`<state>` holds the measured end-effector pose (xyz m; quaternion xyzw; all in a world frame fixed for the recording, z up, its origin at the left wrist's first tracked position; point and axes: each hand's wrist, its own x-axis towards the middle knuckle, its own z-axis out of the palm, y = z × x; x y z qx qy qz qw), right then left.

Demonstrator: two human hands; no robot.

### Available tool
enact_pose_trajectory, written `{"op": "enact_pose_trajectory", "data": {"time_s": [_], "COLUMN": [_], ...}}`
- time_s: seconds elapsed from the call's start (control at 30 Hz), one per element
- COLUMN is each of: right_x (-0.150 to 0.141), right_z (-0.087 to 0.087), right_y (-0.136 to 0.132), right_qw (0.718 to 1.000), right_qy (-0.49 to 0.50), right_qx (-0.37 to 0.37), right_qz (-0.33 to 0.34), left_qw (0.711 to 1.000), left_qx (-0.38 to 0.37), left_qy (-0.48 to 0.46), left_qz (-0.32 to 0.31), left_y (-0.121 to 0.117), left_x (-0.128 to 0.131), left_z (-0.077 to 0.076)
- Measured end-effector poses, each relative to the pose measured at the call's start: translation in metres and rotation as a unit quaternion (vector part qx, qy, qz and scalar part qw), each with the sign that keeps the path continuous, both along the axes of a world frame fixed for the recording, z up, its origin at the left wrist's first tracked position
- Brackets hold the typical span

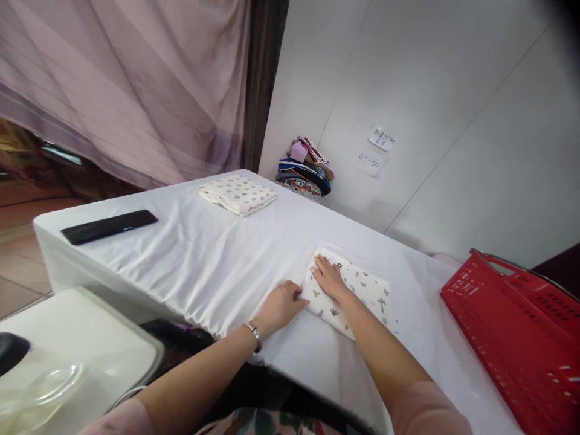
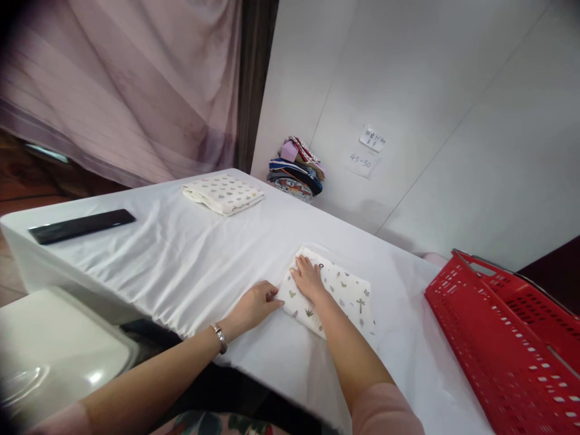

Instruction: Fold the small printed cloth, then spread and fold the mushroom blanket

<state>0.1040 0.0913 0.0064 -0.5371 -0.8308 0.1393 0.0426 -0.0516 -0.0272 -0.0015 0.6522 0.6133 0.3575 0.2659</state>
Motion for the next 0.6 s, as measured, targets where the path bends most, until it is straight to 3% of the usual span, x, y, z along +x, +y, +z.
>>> {"op": "enact_pose_trajectory", "data": {"time_s": [0.6], "right_x": [-0.0059], "right_z": [0.0004], "right_y": [-0.0008], "right_qw": [1.0], "right_qy": [-0.022], "right_qx": [0.018], "right_qz": [0.01], "left_qw": [0.995], "left_qx": [0.027], "left_qy": [0.095], "left_qz": [-0.013], "left_y": [0.004], "left_x": [-0.0003], "left_z": [0.0013]}}
